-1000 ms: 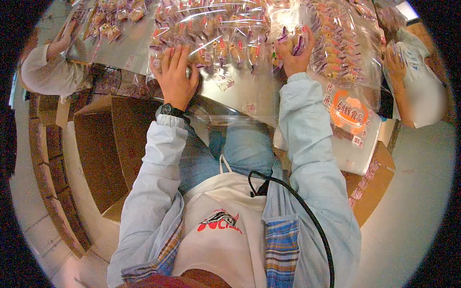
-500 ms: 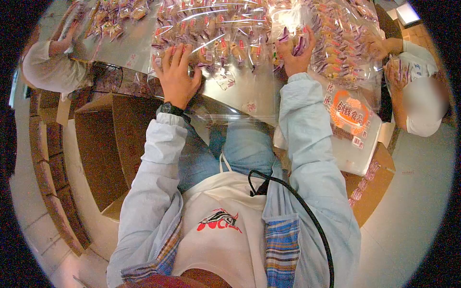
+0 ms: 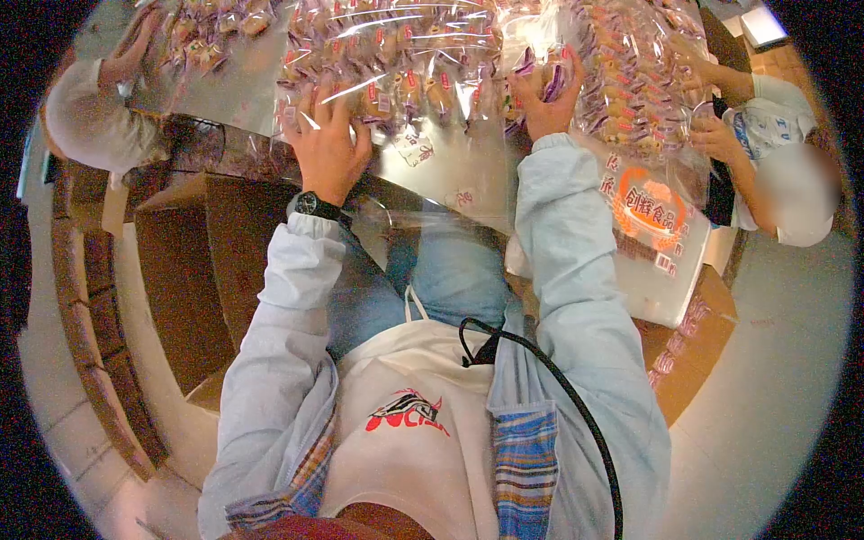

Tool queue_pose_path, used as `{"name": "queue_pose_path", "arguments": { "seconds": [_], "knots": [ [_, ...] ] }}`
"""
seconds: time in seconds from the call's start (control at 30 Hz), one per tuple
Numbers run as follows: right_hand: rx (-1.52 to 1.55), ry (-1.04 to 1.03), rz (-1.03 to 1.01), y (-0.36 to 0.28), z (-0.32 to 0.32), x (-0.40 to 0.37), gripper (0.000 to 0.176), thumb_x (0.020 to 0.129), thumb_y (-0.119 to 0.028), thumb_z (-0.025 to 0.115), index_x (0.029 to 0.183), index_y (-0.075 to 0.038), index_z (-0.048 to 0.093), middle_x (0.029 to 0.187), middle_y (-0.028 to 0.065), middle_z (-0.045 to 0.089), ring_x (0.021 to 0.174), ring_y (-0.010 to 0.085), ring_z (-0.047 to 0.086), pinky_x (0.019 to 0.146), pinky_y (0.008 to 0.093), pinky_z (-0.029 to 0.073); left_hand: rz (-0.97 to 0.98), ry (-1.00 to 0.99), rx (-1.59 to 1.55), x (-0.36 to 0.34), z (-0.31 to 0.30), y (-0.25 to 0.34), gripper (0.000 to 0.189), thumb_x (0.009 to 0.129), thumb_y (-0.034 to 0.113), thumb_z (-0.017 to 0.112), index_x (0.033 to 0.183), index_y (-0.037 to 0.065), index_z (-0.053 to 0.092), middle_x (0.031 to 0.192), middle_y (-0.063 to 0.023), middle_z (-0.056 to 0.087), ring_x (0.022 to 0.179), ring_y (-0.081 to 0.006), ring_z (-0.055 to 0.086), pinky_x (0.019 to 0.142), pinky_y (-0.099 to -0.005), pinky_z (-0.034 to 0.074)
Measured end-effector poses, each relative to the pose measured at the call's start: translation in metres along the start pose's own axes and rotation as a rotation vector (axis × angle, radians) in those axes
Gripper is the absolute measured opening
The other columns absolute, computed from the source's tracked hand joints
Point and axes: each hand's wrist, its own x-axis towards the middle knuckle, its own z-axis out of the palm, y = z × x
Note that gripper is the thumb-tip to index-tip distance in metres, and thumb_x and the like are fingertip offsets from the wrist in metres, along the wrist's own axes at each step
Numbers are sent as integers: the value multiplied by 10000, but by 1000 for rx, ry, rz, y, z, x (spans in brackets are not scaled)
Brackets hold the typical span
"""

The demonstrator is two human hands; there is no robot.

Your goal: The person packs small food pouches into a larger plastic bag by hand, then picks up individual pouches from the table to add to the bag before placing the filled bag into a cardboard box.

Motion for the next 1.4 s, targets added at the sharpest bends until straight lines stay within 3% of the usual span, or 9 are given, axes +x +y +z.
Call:
{"name": "queue_pose_path", "arguments": {
  "seconds": [0.13,0.3,0.4,0.57,0.67,0.9,1.0,1.2,1.4],
  "knots": [
    [-12,1,0,-5,2,-1,997,701,-235,957,1511,-110,389,1443,136,458,1321,276,464,1134,402,386,177,51,-292,2,4,23,562,817,205,640,1376,146,615,1397,-118,595,1343,-331,511,1202,-633,215],
    [-80,10,-89,6,0,2,994,697,-240,953,1508,-105,395,1461,148,450,1332,283,463,1138,409,381,146,-85,-119,4,12,49,568,872,265,700,1428,219,587,1356,-67,618,1287,-294,544,1178,-601,274],
    [76,-36,95,-8,-1,3,983,695,-240,954,1500,-106,406,1473,150,435,1348,285,450,1139,413,383,153,-17,-131,4,24,45,544,864,276,726,1394,240,609,1354,-44,620,1292,-280,536,1160,-596,284],
    [143,-156,164,-36,-11,21,815,814,-153,857,1504,-107,426,1164,64,612,1059,153,605,948,306,508,131,-29,-143,5,24,44,533,842,243,742,1362,259,624,1375,-23,613,1299,-279,531,1158,-577,291],
    [190,-175,467,-29,-27,34,755,851,-173,826,1499,-100,444,1200,77,609,1082,164,604,952,315,508,104,-42,-160,2,23,45,579,837,222,732,1396,304,603,1414,-9,604,1312,-284,535,1173,-571,280],
    [25,-265,414,-51,-34,49,768,882,-195,809,1524,-115,394,1279,108,592,1121,203,616,923,335,539,83,-62,-164,1,24,44,569,838,219,718,1390,300,607,1423,-5,598,1334,-283,520,1183,-573,270],
    [-331,-348,160,-23,-52,62,762,891,-143,793,1519,-134,361,1301,109,574,1090,205,635,808,344,606,79,-57,-173,1,26,43,562,841,221,712,1388,299,610,1427,-4,596,1337,-282,518,1188,-573,265],
    [104,-111,396,-88,-43,60,700,924,-82,697,1525,-155,346,1337,137,565,1122,251,652,688,395,670,77,-78,-188,0,24,43,572,834,219,718,1390,297,610,1431,-4,594,1337,-278,517,1192,-567,264],
    [895,-378,493,-165,-59,15,670,949,-170,612,1549,-47,340,1428,214,562,1277,417,588,972,577,561,85,-96,-197,1,24,37,534,829,233,729,1353,279,636,1395,-5,610,1286,-269,541,1165,-566,291]
  ]
}}
